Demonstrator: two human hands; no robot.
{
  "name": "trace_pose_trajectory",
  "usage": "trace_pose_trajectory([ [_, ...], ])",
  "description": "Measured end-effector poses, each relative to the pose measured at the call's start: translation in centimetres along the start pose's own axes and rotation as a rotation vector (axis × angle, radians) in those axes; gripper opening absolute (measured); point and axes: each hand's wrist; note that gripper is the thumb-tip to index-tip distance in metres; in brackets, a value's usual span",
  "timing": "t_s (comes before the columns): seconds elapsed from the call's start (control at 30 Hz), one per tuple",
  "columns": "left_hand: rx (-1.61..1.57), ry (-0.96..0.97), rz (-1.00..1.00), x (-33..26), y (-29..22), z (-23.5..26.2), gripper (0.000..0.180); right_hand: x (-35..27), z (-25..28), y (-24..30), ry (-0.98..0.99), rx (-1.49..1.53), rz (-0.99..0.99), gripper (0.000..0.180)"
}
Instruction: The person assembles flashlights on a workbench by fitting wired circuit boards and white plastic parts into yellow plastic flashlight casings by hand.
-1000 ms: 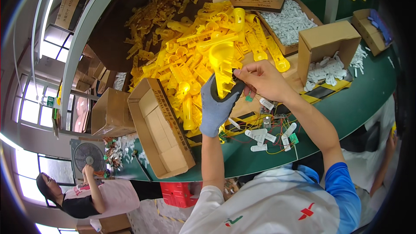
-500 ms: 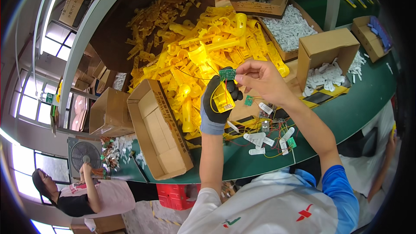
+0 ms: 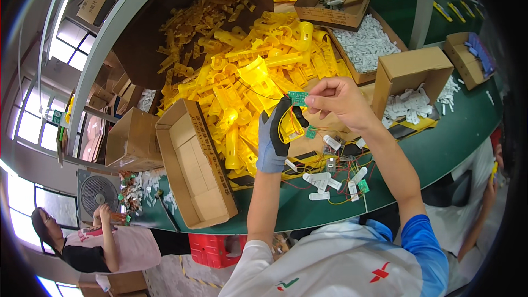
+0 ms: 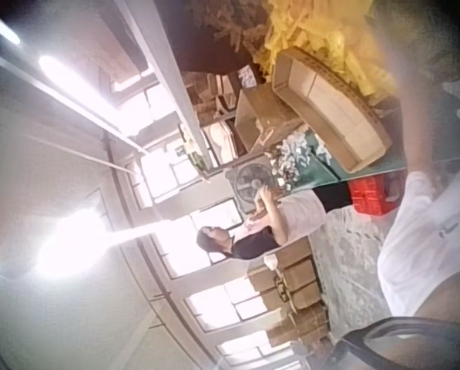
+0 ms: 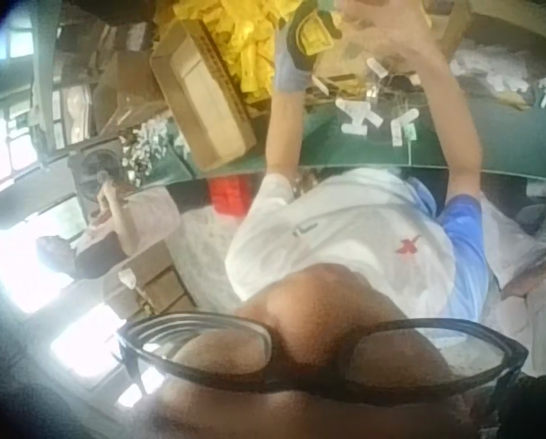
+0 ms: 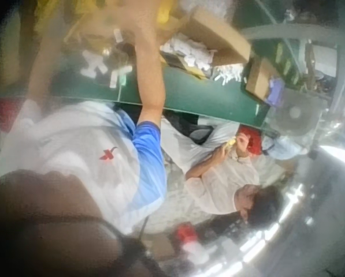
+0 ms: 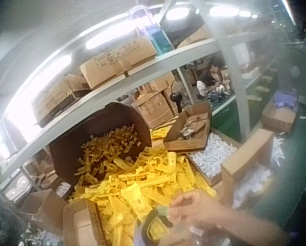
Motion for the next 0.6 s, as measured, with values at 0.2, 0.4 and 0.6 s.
trace_pose_trajectory([
  [0.2,-0.093,-0.032,0.136,0.3,-2.1,-2.1,0.022,0.2,1.3,0.0,0.062,-0.037,-0.027,0.025],
  [0.4,-0.242,0.003,0.169,0.7,-2.5,-2.2,0.032,-0.1,2.0,0.5,0.106,-0.069,-0.044,0.026],
  [0.6,-0.368,0.315,0.343,0.6,-1.0,-0.9,0.054,-1.0,1.6,1.7,-0.02,-0.006,0.159,0.025],
])
Point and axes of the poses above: each hand's wrist, its own x-axis towards the middle knuckle, its own z-axis out of the back of the hand, y = z × x, and after that the axes turned 6 degrees about -z, right-handed
